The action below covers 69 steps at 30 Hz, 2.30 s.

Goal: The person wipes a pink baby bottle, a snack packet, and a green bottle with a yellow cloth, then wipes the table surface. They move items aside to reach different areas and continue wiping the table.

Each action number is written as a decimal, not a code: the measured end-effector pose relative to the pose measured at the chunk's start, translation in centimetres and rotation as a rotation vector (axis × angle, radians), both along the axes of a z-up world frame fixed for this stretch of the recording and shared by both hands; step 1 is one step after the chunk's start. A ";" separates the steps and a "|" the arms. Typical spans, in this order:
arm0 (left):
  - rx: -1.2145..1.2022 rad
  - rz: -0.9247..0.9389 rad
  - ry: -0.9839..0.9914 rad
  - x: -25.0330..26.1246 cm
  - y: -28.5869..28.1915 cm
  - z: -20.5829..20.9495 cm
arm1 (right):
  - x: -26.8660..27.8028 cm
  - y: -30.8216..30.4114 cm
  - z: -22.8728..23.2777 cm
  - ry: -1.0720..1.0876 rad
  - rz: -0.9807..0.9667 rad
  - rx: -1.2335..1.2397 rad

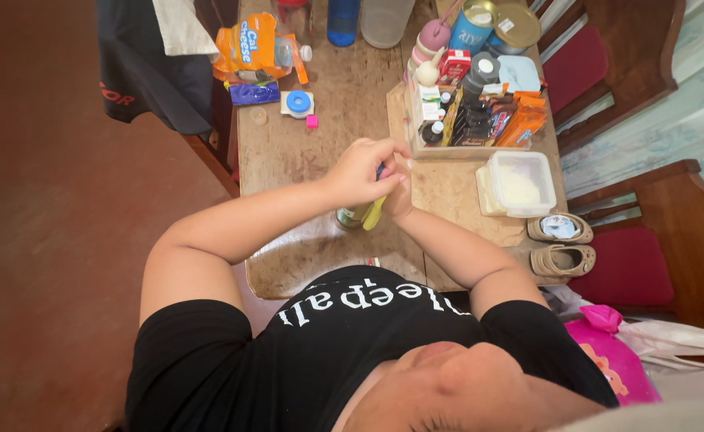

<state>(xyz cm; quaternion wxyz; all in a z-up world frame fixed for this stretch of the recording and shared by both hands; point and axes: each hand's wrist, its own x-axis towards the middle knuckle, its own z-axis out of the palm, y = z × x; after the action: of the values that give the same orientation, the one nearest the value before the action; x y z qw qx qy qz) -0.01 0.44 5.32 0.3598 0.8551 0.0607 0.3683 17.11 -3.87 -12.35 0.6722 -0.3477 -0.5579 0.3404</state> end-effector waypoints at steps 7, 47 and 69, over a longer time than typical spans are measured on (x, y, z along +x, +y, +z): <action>-0.194 -0.236 0.102 0.0 1.8 -0.8 | -0.1 0.2 2.4 -0.284 0.088 -0.137; -0.027 0.106 -0.022 0.2 -1.0 -2.3 | -2.8 -6.0 6.2 -0.539 -0.084 0.170; -0.193 -0.113 0.173 -2.6 3.2 -5.0 | -0.7 -4.4 1.4 -0.248 0.059 -0.104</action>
<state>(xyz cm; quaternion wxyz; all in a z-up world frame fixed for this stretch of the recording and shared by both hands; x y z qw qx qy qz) -2.65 3.67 0.37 0.4538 0.8471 0.0785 0.2651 16.43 -8.24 -10.95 0.5689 -0.4052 -0.6282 0.3429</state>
